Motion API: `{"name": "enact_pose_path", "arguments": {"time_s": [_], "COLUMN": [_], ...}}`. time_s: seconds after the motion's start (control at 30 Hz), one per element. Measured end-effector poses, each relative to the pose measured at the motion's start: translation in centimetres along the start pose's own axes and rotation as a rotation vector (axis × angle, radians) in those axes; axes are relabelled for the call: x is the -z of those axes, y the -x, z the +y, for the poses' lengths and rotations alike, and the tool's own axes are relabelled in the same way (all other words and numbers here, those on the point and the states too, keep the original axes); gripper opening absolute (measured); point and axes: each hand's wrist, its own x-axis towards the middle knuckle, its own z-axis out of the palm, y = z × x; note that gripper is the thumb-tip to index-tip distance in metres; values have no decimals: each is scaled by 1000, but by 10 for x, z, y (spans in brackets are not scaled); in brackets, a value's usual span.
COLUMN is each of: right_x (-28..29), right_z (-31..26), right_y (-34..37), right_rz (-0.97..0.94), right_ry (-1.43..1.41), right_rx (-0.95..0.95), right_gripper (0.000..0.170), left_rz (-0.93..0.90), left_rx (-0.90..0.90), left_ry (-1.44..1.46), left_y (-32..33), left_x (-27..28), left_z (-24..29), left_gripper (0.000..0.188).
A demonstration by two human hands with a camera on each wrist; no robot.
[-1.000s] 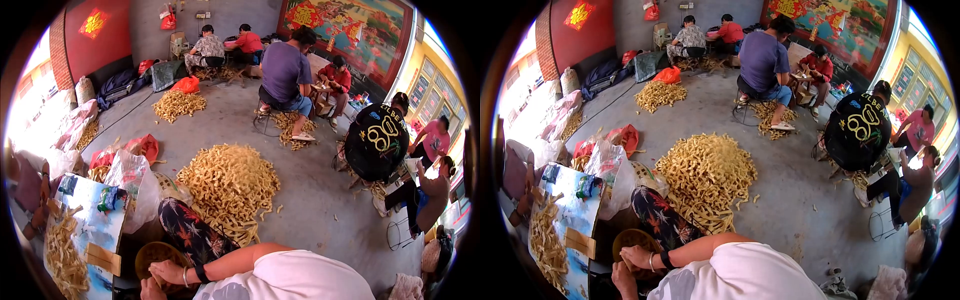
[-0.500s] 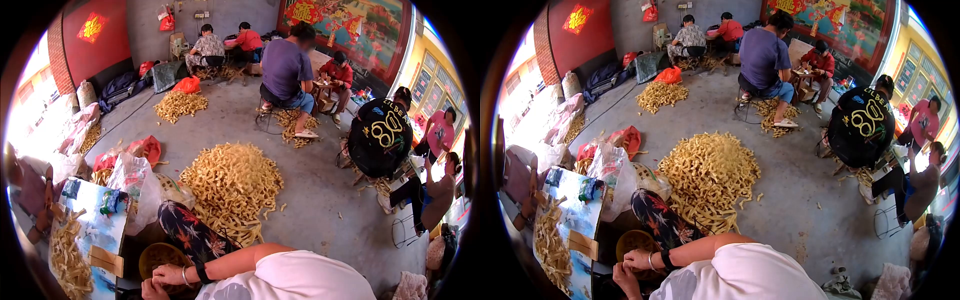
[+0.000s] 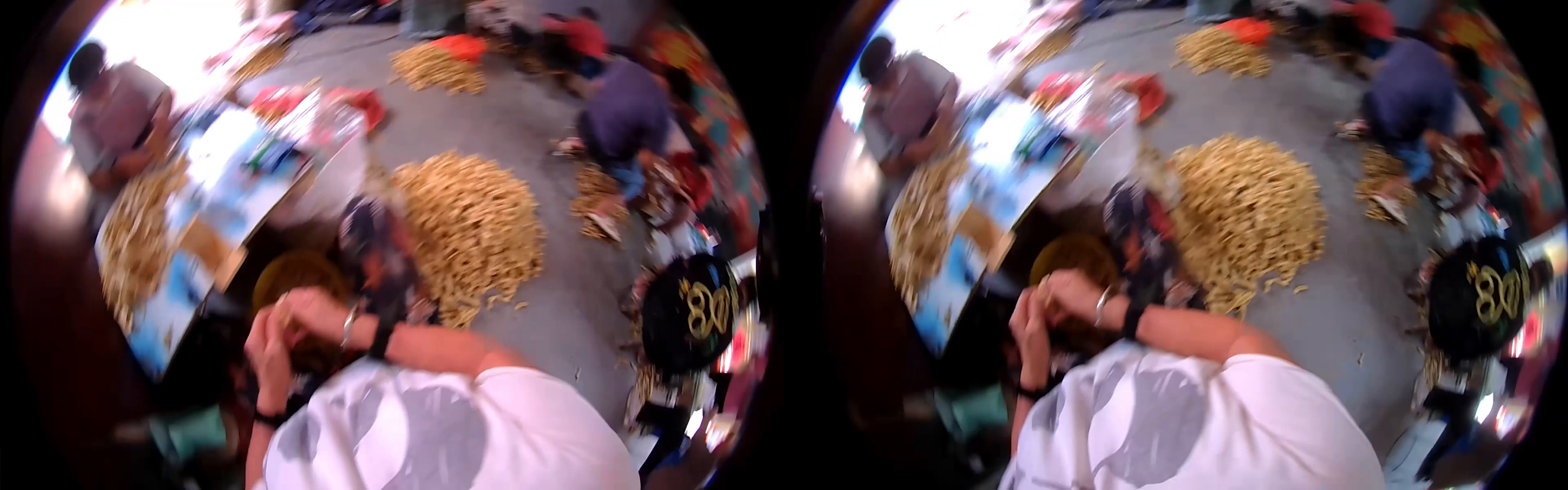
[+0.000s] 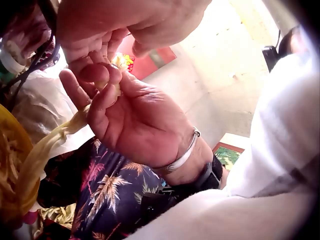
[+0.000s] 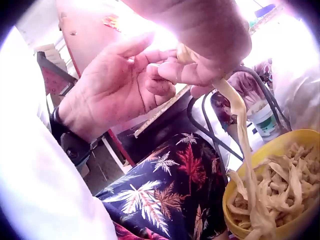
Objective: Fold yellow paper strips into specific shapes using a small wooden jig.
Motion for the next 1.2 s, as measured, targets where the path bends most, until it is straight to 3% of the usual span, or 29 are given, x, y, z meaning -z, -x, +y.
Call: {"name": "enact_pose_path", "arguments": {"time_s": [0.03, 0.07, 0.1, 0.13, 0.23, 0.33, 0.37, 0.47, 0.5, 0.63, 0.8, 0.83, 0.93, 0.97, 1.07, 1.2], "right_x": [2, 7, -8, -9, -20, 8, 8, -5, -8, -27, -26, -27, -34, -31, -34, -35], "right_z": [14, 26, 1, 1, -33, -27, -23, -24, -24, -16, -18, -28, -28, -27, -18, -23], "right_y": [-8, -13, 1, 1, 12, 2, 1, 4, 2, 0, -4, -6, -18, -20, -25, -27], "right_rz": [81, 49, 41, 49, 53, -72, -49, 52, 104, 166, 195, 204, 106, -6, 103, 163], "right_ry": [271, 391, 113, 239, 540, 802, 758, 639, 606, 691, 969, 941, 921, 1064, 1071, 1127], "right_rx": [232, 340, -44, 2, -108, 284, 279, 248, 229, 357, 542, 432, 533, 408, 354, 426], "right_gripper": [19, 22, 22, 21, 20, 21, 21, 23, 23, 17, 13, 17, 25, 28, 28, 29], "left_rz": [16, 85, 94, 159, 217, 182, 163, -54, -63, -15, 97, 75, 12, -7, -38, -65], "left_rx": [66, 0, -57, -165, -230, -198, -178, 182, 205, 184, 139, 133, 120, 114, 219, 184], "left_ry": [63, 77, -195, -231, -287, -323, -332, 786, 998, 909, 687, 618, 503, 481, 488, 313], "left_y": [1, 0, 1, 0, -2, -10, -12, -17, -18, 1, -2, -2, 3, 5, 9, 13], "left_x": [-5, -7, 3, 6, 28, 41, 46, 58, 56, 19, 24, 27, 24, 22, 23, 31], "left_z": [4, -19, -21, -30, -35, -30, -29, -55, -64, -38, -42, -42, -36, -32, -30, -42], "left_gripper": [15, 11, 8, 6, 4, 6, 7, 14, 24, 26, 22, 22, 18, 16, 16, 16]}}
